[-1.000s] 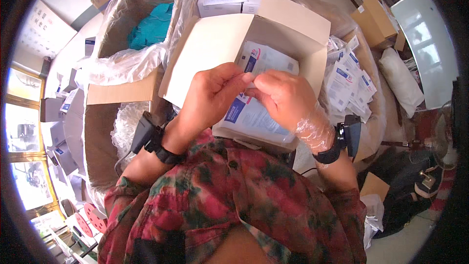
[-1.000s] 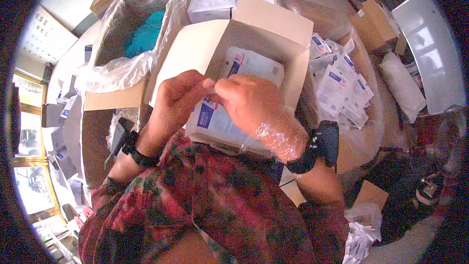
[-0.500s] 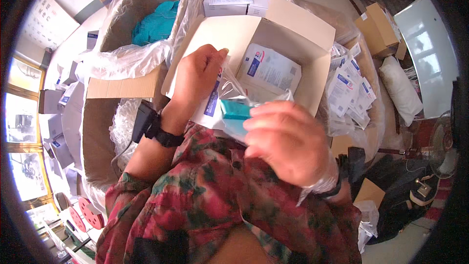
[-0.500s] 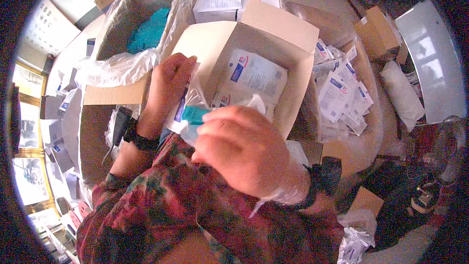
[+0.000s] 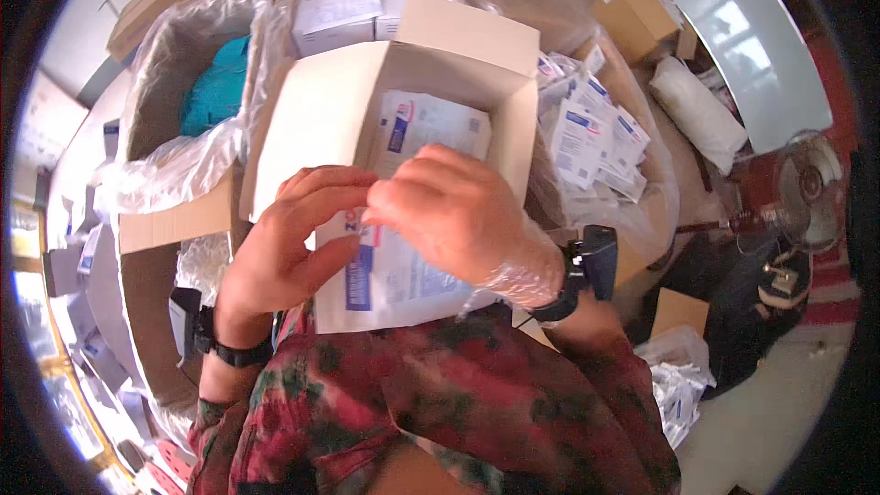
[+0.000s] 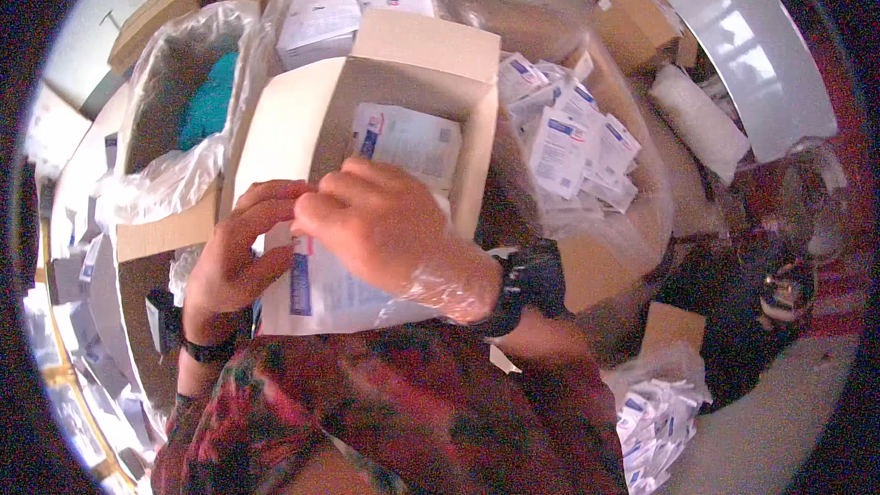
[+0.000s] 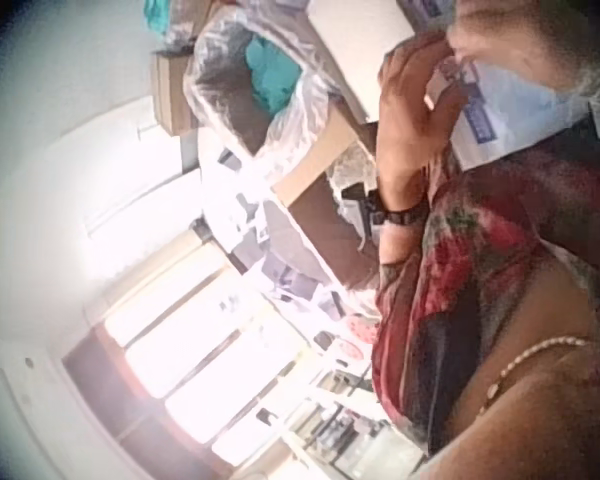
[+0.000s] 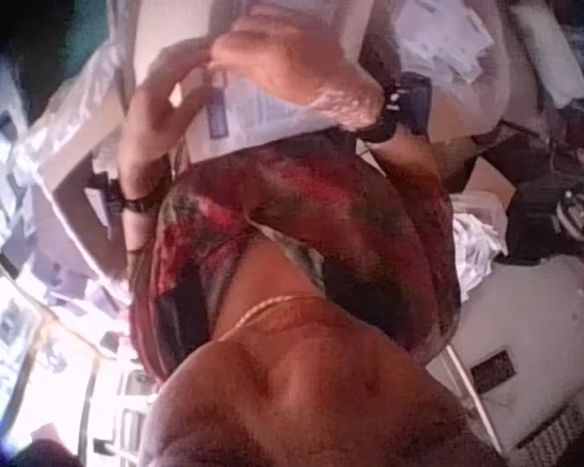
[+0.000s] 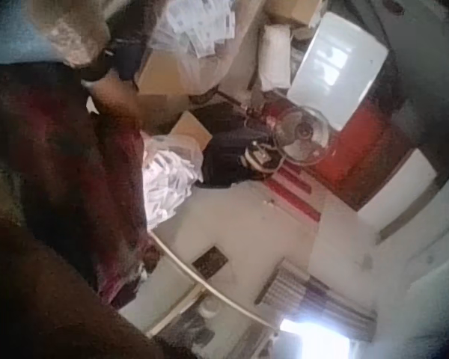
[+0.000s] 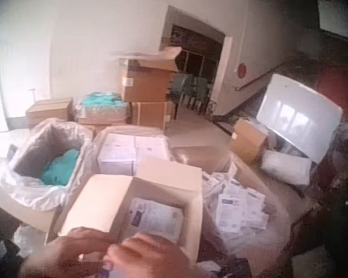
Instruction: Packing several folded teal face masks into individual plastic sleeves.
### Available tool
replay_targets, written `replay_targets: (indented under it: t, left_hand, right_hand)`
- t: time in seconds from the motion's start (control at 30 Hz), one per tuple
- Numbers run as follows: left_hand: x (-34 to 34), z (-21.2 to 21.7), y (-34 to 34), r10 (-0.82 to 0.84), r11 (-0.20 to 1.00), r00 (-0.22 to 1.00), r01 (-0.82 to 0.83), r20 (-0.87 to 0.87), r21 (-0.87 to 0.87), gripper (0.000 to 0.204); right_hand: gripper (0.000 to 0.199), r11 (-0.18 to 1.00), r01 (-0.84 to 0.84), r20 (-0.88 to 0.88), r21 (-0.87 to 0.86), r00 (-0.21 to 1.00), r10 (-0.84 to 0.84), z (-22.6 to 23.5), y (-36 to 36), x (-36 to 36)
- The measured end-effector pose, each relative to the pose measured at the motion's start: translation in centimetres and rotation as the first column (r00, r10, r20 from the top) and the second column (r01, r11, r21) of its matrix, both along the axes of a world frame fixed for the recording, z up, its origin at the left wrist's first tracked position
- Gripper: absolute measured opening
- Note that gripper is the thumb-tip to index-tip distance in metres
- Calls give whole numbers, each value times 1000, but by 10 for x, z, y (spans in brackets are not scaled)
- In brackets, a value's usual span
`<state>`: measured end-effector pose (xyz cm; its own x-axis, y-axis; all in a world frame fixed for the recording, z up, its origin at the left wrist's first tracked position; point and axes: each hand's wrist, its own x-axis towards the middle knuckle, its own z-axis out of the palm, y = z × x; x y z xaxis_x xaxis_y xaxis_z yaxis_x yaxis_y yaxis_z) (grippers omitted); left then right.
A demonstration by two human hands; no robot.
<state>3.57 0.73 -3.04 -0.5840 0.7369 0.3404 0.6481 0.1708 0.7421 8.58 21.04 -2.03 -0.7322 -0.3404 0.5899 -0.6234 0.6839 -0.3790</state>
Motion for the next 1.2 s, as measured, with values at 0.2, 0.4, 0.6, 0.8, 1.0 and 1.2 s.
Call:
replay_targets:
  t: [0.2, 0.4, 0.6, 0.8, 1.0, 1.2]
  left_hand:
    - [-7, -9, 3, -121, 993, 967, 114, 226, 42, 23]
    - [2, -9, -6, 177, 968, 935, -222, 308, 118, 17]
    - [-22, -28, -33, 87, 676, 782, -502, 618, 540, 14]
    - [-49, -23, -88, 135, 569, 825, -518, 549, 639, 17]
    - [-50, -17, -94, -74, 595, 785, -460, 615, 658, 21]
    - [-42, -14, -64, -225, 531, 608, -578, 762, 619, 15]
  right_hand:
    - [21, 998, -67, 6, 23, 998, 66, -3, -13, 15]
    - [15, 920, -203, 144, -334, 954, 263, 5, 10, 12]
    - [9, 807, -42, 343, -589, 891, 297, 7, 48, 21]
    - [15, 814, 384, 515, -436, 848, -124, 17, 97, 3]
    - [20, 929, 81, 390, 360, 892, -229, -19, 80, -75]
    - [37, 711, 18, 511, 703, 683, -522, -92, 71, -141]
